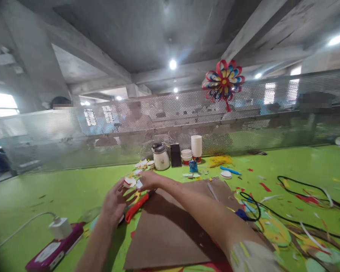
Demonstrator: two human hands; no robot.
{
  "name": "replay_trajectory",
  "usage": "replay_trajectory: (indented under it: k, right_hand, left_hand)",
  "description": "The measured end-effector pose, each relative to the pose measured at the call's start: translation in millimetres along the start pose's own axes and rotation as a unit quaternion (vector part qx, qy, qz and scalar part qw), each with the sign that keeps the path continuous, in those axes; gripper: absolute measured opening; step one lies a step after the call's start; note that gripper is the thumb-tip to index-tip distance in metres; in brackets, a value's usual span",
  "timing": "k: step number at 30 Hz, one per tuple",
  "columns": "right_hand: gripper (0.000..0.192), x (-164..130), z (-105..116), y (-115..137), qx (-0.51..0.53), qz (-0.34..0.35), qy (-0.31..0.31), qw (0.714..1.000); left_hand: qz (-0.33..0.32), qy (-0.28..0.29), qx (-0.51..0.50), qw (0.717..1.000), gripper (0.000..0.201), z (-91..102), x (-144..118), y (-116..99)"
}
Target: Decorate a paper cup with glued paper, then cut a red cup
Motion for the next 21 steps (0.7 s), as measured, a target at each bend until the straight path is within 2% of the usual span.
replay_trajectory:
  k: [3,6,8,11,15,21]
  right_hand:
    - [0.063,-3.8,1.9,5.9,-0.023,0.032,0.002,0.999]
    - [0.058,-4.6,3.2,8.1,-0.03,0.051,0.013,0.998]
    - [0.06,-4.3,3.9,5.2,-0.029,0.053,0.027,0.998]
    - [0.042,-2.0,1.9,-3.7,-0.046,0.028,0.054,0.997]
    - [0.03,10.8,-16.7,-7.2,-0.127,-0.024,0.107,0.986]
    - [0.034,43.4,-53.6,8.9,-0.222,-0.042,0.226,0.948]
  left_hand:
    - [0.004,0.035,0.007,0.999,0.009,-3.8,-2.5,1.5]
    - [-0.022,0.055,-0.009,0.998,0.011,-6.6,-3.1,1.0]
    - [-0.049,0.042,-0.027,0.998,0.012,-6.4,-1.6,-1.2]
    - [-0.097,-0.01,-0.061,0.993,0.014,-3.4,1.8,-6.3]
    - [-0.148,-0.058,-0.1,0.982,0.016,-2.1,2.0,-10.0]
    - [-0.173,-0.059,-0.126,0.975,0.017,-5.0,-5.7,-9.9]
Point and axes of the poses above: each hand's wrist, its own x-axis towards the middle knuckle, its own z-axis out of the back of the hand, y = z × x, the point moved 1 cm from there along x, towards the middle knuckle, and after that the axes turned 2 degrees about -y, right-handed, at the moved point
